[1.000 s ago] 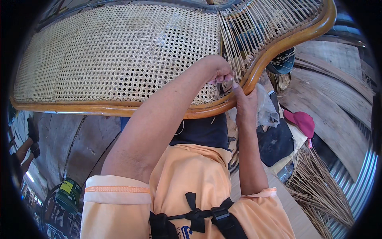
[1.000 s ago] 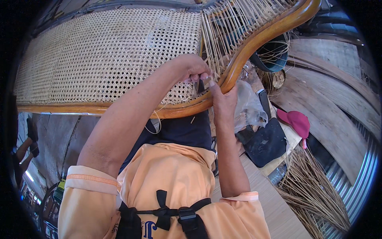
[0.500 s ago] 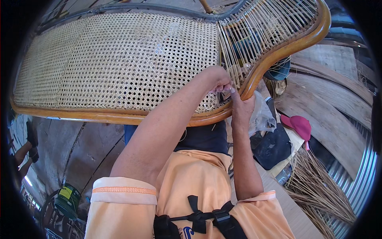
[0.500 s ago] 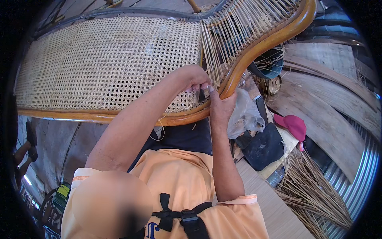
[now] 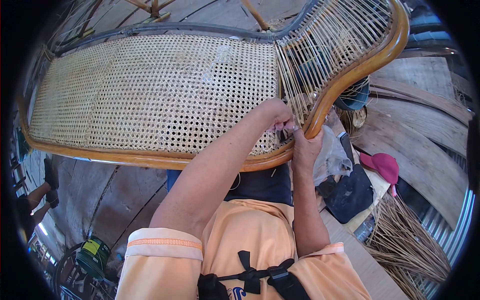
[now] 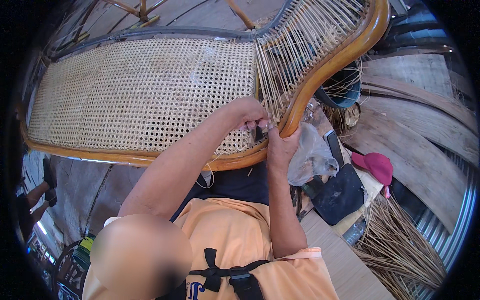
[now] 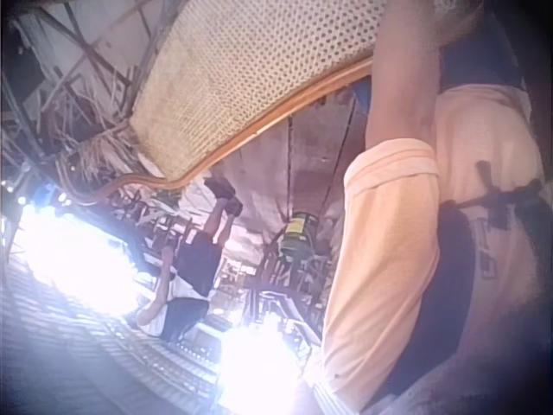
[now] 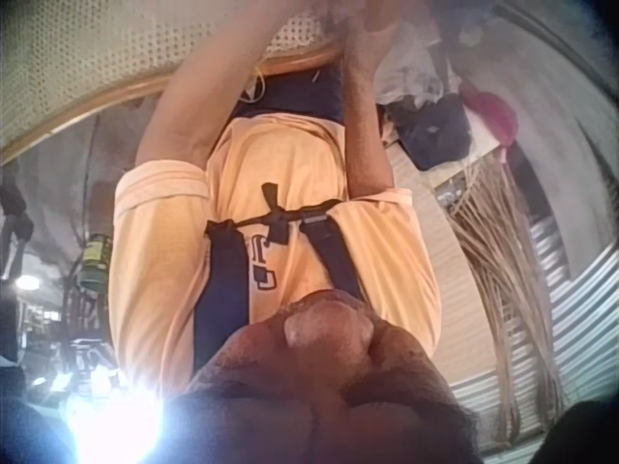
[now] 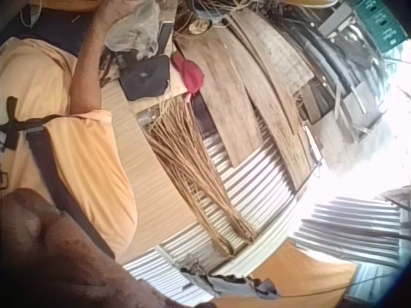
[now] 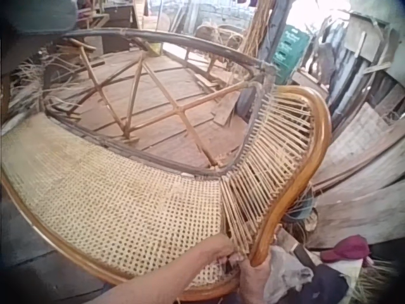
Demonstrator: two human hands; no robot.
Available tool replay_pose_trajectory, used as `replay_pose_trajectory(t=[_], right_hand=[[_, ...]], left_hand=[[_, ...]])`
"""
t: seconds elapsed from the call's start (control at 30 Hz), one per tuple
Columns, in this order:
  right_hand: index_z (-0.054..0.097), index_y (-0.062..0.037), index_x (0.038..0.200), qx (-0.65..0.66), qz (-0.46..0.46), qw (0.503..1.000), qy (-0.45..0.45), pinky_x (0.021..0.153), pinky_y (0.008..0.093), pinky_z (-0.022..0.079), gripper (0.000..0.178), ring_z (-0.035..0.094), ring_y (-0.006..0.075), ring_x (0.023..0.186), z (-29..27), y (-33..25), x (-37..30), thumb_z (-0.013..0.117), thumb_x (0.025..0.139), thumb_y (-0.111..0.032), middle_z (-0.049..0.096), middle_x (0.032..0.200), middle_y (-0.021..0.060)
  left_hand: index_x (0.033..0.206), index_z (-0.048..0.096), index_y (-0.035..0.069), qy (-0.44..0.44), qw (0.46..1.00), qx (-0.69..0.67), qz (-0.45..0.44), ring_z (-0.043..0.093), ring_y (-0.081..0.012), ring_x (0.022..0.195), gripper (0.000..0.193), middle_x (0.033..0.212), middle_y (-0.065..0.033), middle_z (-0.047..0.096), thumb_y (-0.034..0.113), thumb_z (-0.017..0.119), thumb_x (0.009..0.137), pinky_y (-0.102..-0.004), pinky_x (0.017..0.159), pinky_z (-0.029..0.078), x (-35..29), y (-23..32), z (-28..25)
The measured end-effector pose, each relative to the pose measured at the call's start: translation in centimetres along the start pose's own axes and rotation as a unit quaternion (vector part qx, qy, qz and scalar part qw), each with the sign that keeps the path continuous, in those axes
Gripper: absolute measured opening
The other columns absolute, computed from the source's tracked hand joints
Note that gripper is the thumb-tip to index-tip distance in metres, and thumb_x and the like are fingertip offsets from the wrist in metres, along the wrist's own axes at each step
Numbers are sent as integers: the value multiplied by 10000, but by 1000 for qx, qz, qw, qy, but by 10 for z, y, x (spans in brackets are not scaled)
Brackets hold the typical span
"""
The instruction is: Weaving and repairing the seat and frame of a rattan chair.
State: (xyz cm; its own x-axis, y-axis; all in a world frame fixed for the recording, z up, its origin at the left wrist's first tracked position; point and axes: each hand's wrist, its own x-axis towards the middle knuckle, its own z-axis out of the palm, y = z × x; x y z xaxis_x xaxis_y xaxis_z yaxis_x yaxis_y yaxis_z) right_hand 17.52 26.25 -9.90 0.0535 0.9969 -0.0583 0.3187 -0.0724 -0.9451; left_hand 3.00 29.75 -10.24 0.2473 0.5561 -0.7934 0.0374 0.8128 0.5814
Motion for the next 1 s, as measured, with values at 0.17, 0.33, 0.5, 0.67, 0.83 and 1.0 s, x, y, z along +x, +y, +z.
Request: replay_pose_trajectory(t=[0.17,0.33,0.5,0.67,0.83,1.0], right_hand=[[370,48,1262,-10,31,999,-16,807,245,433,590,529,138,880,-1,-2,1,611,725,1,533,1011,74],[355,49,1287,11,19,1000,-23,834,250,424,620,526,143,905,-1,0,2,595,717,8,529,1030,80],[393,0,1238,-3,-20,1000,-19,740,228,435,534,513,106,829,0,3,2,598,745,24,500,975,29],[392,6,1241,3,-10,1000,-22,780,230,430,538,520,119,865,-2,3,3,597,745,25,510,1001,42],[346,46,1282,2,24,999,-24,888,272,410,612,533,169,981,-1,-7,2,578,717,8,533,1082,115],[338,47,1284,27,48,998,-29,903,285,411,618,535,180,1015,0,-16,0,599,727,-7,537,1100,127]], left_hand=[[722,610,80,3,999,-40,3,327,-71,390,116,540,14,500,118,571,825,-245,347,262,-8,3,1],[743,618,85,-13,999,-43,-10,322,-65,395,100,560,13,515,129,590,828,-245,348,265,-4,2,-3],[741,619,86,-12,997,-72,-26,327,-66,402,111,564,17,523,135,594,837,-246,355,269,1,2,1],[738,623,89,-15,999,-38,-36,342,-69,401,129,566,26,536,146,585,847,-254,358,262,-9,9,5],[722,582,101,-60,992,-100,-49,343,-36,376,139,600,31,557,145,555,850,-217,346,252,-9,7,-2],[715,562,111,-72,992,-91,-59,348,-31,371,155,582,41,540,163,547,861,-218,337,257,-12,8,-2]])
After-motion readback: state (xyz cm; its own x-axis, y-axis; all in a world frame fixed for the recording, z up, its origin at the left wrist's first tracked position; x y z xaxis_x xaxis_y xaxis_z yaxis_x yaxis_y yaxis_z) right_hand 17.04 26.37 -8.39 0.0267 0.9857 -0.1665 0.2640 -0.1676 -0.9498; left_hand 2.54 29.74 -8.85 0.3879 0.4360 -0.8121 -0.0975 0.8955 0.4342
